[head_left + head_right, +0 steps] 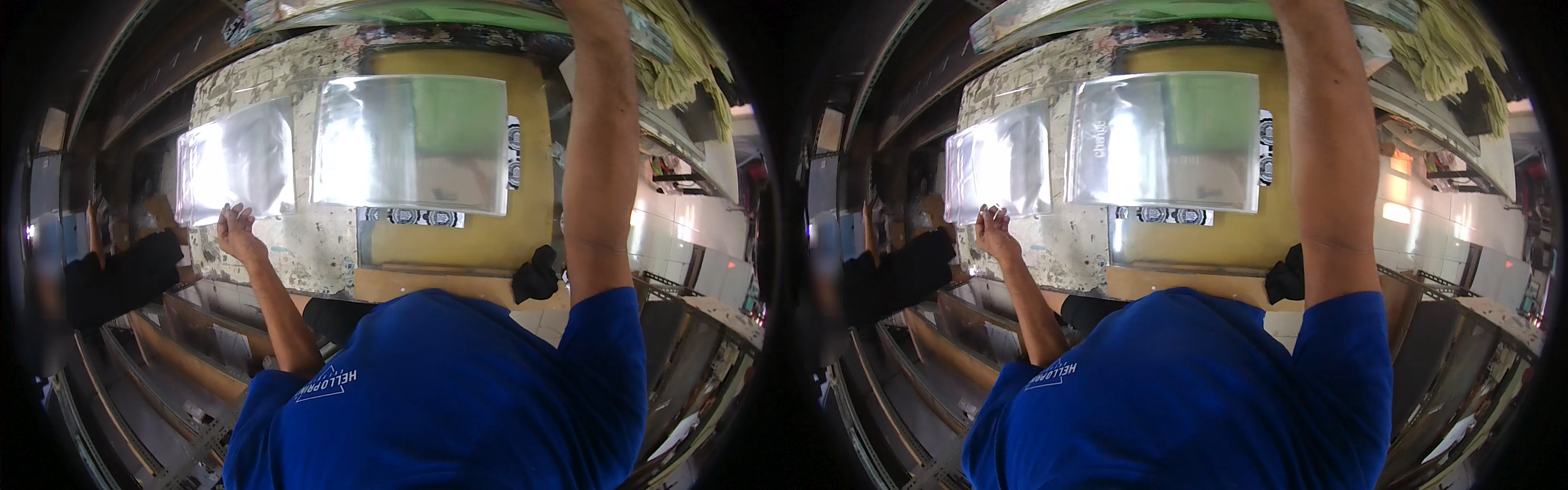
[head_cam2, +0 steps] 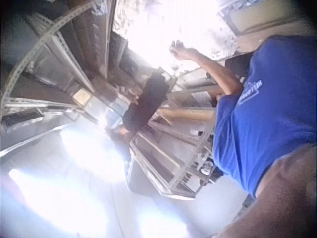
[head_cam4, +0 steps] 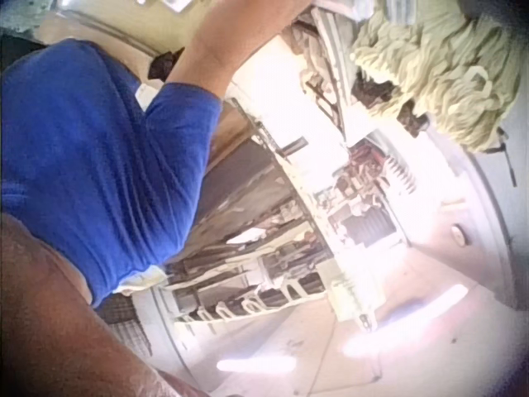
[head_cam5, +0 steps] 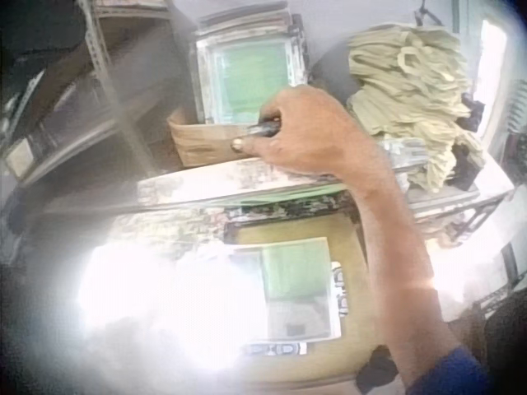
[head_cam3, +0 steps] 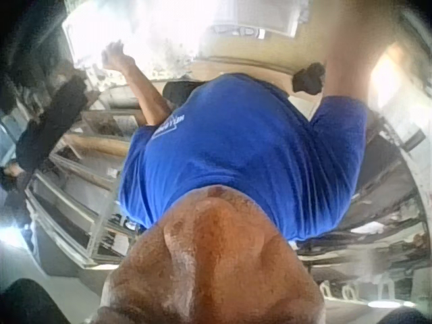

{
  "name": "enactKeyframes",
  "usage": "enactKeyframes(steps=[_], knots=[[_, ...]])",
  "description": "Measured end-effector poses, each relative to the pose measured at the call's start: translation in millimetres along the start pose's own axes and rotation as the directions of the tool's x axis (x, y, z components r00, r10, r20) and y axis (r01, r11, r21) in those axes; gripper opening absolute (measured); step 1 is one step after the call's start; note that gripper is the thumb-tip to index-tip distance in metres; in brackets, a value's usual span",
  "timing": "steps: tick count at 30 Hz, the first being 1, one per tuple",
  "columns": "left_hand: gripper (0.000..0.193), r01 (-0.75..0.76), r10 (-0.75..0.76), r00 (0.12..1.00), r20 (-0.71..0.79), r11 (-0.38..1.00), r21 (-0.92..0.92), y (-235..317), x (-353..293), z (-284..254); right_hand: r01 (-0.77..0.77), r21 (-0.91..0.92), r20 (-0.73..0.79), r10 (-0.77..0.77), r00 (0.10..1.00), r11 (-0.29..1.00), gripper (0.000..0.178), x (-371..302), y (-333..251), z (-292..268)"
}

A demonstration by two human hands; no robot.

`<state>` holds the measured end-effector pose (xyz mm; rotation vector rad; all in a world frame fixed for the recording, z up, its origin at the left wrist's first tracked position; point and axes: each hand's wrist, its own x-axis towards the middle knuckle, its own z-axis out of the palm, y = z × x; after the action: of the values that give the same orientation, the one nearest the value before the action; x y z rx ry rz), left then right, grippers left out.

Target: The person performs screen printing on plastic sheets, using a squeegee to spread white ink across a mesh frame and then lifting the frame to reveal the printed design.

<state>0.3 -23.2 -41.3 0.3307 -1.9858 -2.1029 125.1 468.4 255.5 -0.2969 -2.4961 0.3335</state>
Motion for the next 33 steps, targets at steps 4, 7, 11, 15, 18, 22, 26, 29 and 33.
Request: enactKeyframes(steps=[4, 7, 11, 15, 18, 22, 26, 29, 33], knots=[[0.019, 0.012, -0.013, 0.987, -0.161, 1.0, -0.008, -18.7, 36.8, -79.1, 0.023, 0.018, 0.01, -0.023, 1.0, 1.0, 0.049, 3.0, -5.8, 7.0], [0.014, 0.052, -0.062, 0.969, -0.238, 0.998, -0.045, -32.0, 68.4, -116.6, 0.024, 0.011, -0.028, -0.023, 0.999, 1.0, 0.048, 1.5, -1.6, 11.3], [0.008, 0.115, -0.132, 0.926, -0.353, 0.991, -0.068, -66.7, 119.6, -165.8, 0.051, -0.006, -0.02, -0.051, 0.999, 0.999, 0.047, -5.7, -5.0, 11.0], [0.015, 0.134, -0.146, 0.904, -0.403, 0.989, -0.058, -70.8, 178.8, -247.7, 0.054, 0.035, -0.044, -0.052, 0.998, 0.998, 0.044, -7.4, -1.9, 5.5], [0.039, 0.201, -0.059, 0.766, -0.64, 0.968, 0.152, -76.4, 182.8, -261.3, 0.003, 0.128, 0.057, -0.011, 0.998, 0.992, 0.041, -9.3, -3.3, 10.7], [0.095, 0.483, 0.288, 0.644, -0.709, 0.565, 0.669, -62.4, 168.6, -214.4, 0.029, 0.096, 0.07, -0.036, 0.997, 0.995, 0.036, -21.7, -15.1, 4.1], [0.043, -0.179, 0.189, 0.982, -0.018, 0.955, 0.238, -2.0, 28.5, 38.9, -0.056, 0.038, 0.061, 0.054, 0.997, 0.998, 0.032, -53.3, -10.0, 21.4], [0.053, -0.117, 0.125, 0.864, 0.488, 0.992, -0.046, 40.6, -83.1, 126.4, 0.107, 0.006, -0.07, -0.106, 0.992, 0.994, 0.034, -94.7, -7.9, 39.5], [0.069, 0.102, 0.218, 0.728, 0.65, 0.903, -0.417, 48.8, -166.1, 155.2, 0.144, -0.03, -0.119, -0.147, 0.982, 0.989, 0.038, -160.5, -19.1, 69.0]])
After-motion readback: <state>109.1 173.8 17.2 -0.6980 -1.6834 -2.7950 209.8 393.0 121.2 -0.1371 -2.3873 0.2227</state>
